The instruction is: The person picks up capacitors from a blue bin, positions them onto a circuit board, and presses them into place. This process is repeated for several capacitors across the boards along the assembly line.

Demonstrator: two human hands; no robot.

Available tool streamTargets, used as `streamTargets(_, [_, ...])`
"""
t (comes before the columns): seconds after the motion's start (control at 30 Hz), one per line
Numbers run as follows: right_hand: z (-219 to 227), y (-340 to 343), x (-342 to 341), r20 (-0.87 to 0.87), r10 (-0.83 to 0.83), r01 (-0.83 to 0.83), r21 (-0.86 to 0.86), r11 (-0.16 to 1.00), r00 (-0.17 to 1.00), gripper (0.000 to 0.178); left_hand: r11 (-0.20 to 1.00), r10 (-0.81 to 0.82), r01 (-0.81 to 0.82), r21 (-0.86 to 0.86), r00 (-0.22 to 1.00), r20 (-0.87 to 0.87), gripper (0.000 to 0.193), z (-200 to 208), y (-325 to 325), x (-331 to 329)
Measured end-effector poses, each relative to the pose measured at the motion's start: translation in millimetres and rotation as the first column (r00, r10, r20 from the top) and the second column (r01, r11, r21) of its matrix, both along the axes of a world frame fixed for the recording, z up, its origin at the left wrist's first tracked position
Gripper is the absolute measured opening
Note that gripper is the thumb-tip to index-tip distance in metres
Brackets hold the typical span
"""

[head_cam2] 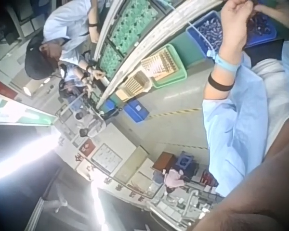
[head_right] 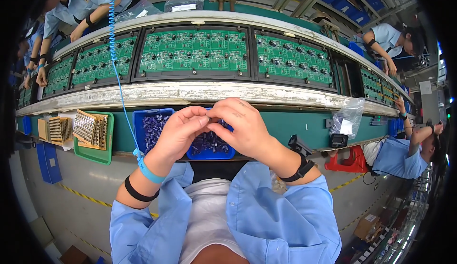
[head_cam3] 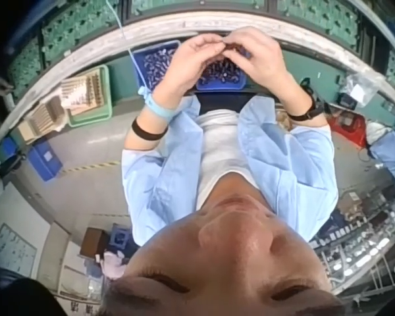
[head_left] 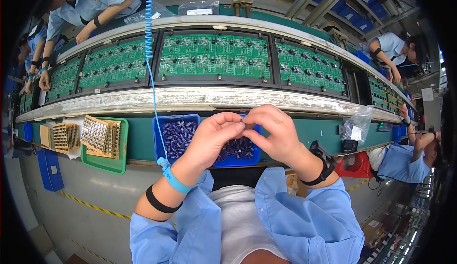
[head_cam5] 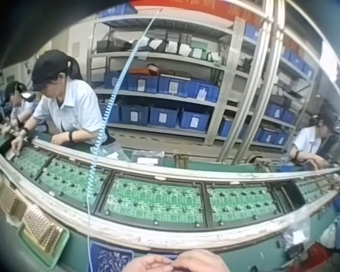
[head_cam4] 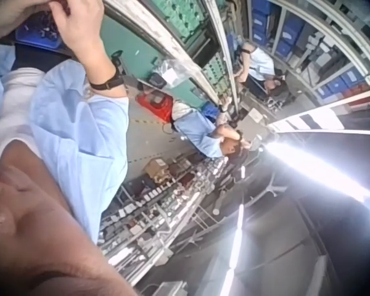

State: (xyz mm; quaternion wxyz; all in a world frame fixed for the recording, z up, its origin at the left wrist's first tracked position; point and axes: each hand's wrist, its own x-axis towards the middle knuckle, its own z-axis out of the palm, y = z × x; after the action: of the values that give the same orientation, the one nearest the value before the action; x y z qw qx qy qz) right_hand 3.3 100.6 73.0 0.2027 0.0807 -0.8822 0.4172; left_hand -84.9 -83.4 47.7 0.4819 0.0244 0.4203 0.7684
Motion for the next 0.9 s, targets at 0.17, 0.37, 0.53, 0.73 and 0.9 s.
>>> streamTargets(0.17, [-6, -6, 2, -0.086, -0.088, 0.094, 0.072, 0.993, 0.992, 0.027, 0.999, -0.019, 0.016, 0.028, 0.993, 0.118, 0.015, -2, 0, 5])
streamTargets(0.37, [-9, -8, 9, 0.173, -0.106, 0.16, -0.343, 0.926, 0.979, 0.022, 0.998, 0.051, -0.053, -0.023, 0.996, -0.068, 0.018, 1, 6, 7])
streamTargets(0.53, [-7, -2, 10, 0.37, 0.0, 0.232, -0.581, 0.78, 0.929, 0.019, 0.998, 0.025, -0.042, -0.048, 0.953, -0.302, 0.017, 1, 7, 6])
streamTargets(0.73, [-2, 2, 7, 0.237, -0.038, 0.126, -0.368, 0.921, 0.971, 0.018, 0.999, 0.043, -0.049, -0.024, 0.977, -0.208, 0.018, 1, 9, 5])
streamTargets(0.9, [9, 23, -16, 0.078, -0.189, 0.193, -0.041, 0.98, 0.979, 0.013, 0.989, -0.059, 0.003, -0.148, 0.923, -0.38, 0.017, 5, 6, 4])
